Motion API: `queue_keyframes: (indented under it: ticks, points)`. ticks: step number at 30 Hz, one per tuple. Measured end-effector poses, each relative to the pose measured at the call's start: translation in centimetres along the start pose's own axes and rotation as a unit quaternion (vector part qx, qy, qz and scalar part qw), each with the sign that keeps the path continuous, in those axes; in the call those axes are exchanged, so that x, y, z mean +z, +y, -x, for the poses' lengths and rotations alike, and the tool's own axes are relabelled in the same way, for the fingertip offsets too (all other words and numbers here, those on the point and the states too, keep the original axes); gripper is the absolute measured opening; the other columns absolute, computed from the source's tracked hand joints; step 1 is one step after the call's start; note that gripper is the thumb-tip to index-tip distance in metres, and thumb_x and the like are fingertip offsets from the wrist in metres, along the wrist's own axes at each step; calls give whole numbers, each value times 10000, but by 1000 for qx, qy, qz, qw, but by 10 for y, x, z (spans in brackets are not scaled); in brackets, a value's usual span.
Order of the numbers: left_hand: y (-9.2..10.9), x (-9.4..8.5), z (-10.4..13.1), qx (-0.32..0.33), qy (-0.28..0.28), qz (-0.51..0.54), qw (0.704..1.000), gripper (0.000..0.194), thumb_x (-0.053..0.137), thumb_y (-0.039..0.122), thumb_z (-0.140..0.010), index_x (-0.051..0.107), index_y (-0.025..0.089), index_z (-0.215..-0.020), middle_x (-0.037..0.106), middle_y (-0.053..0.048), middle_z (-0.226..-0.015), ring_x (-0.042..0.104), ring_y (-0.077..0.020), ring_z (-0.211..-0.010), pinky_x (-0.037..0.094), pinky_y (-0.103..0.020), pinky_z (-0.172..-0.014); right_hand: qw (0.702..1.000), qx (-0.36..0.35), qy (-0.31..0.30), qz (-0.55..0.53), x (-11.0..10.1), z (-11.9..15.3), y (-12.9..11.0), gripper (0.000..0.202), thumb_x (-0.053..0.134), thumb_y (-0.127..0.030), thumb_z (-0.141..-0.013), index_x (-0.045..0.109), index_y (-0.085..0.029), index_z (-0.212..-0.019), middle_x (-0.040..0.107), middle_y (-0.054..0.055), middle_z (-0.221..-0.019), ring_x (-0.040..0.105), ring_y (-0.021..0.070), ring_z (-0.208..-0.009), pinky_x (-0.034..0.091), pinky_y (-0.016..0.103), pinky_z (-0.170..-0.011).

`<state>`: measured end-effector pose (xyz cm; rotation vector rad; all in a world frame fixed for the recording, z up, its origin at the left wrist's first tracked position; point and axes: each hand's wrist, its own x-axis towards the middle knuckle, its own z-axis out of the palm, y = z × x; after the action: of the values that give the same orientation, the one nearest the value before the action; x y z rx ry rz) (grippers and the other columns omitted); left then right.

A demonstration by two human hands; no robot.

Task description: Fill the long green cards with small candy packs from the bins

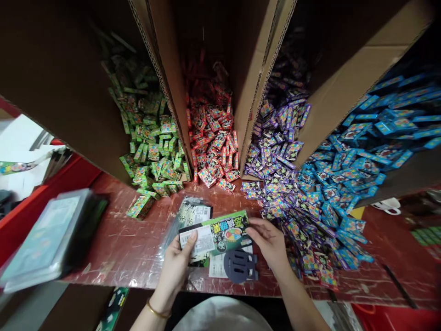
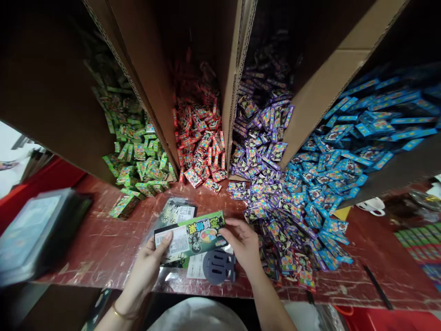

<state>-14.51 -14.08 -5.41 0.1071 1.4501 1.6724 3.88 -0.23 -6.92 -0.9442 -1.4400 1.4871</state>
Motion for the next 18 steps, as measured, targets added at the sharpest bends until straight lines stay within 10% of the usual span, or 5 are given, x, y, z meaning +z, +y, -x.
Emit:
queue_keyframes:
  ticks: [11, 18]
  points:
    - [7, -10, 1, 37, -4, -40, 998, 482, 713, 534, -645, 631, 139, -908, 726, -41, -740, 676, -204, -681, 533, -260, -581, 983, 12, -182, -27, -6, -13, -21, 303, 736, -253, -717, 492, -233, -895, 576, -36, -715, 575, 103, -621, 463, 196, -559]
    - [1, -8, 1, 18, -13, 2, 1000, 458, 690, 539, -666, 620, 131, -862, 708, -49, -690, 665, -202, -633, 526, -268, -550, 996, 14, -83, -19, -1, -7, -8, 315, 789, -330, -630, 557, -214, -809, 622, -5, -749, 618, 141, -653, 507, 234, -606]
